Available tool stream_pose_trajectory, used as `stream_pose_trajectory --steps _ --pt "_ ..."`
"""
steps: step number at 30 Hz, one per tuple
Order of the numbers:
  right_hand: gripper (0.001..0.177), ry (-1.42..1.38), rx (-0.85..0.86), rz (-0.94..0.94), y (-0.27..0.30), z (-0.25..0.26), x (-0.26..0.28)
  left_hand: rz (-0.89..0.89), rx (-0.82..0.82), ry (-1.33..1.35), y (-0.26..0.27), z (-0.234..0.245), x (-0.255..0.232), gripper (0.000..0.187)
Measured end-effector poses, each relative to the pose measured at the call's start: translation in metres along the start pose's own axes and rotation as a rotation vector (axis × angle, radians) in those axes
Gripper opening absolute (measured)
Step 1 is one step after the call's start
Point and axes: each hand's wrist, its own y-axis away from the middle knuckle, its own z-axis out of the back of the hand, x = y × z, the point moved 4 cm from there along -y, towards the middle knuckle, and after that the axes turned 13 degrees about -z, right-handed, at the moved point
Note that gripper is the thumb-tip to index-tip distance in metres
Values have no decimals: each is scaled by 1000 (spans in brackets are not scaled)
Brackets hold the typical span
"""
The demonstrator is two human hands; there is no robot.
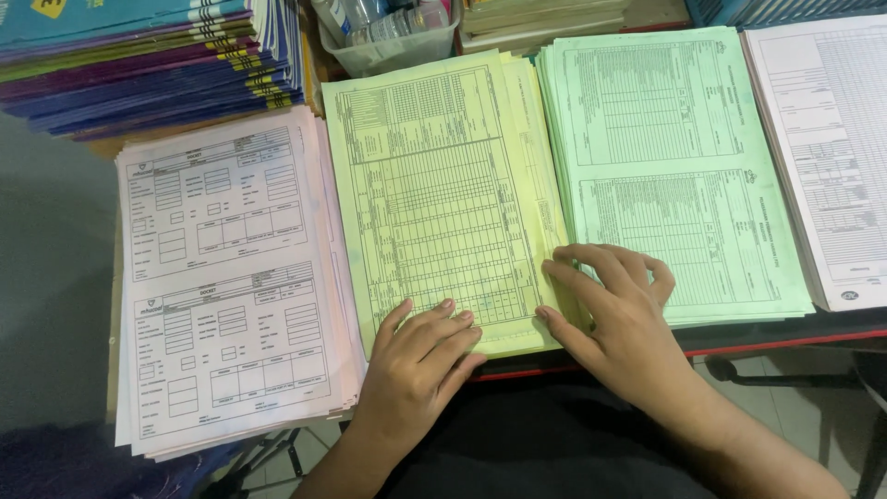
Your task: Sorting and organizing different colored paper forms into stacks
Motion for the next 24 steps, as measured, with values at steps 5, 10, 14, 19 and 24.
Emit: stream_pose_trajectory --steps 5,10,14,19,24 --pt "39 -42 28 8 0 1 5 1 11 8 -3 3 -1 25" --pt "34 -145 42 41 0 1 3 -14 5 5 -2 2 -1 27" --pt "32 -237 78 113 1 2 3 -15 11 1 -5 6 -4 25" --pt "35 -293 145 155 0 9 2 -14 15 -11 -7 8 -4 24" --pt "38 -368 296 147 -1 11 -7 -25 9 -7 -7 7 -3 21"
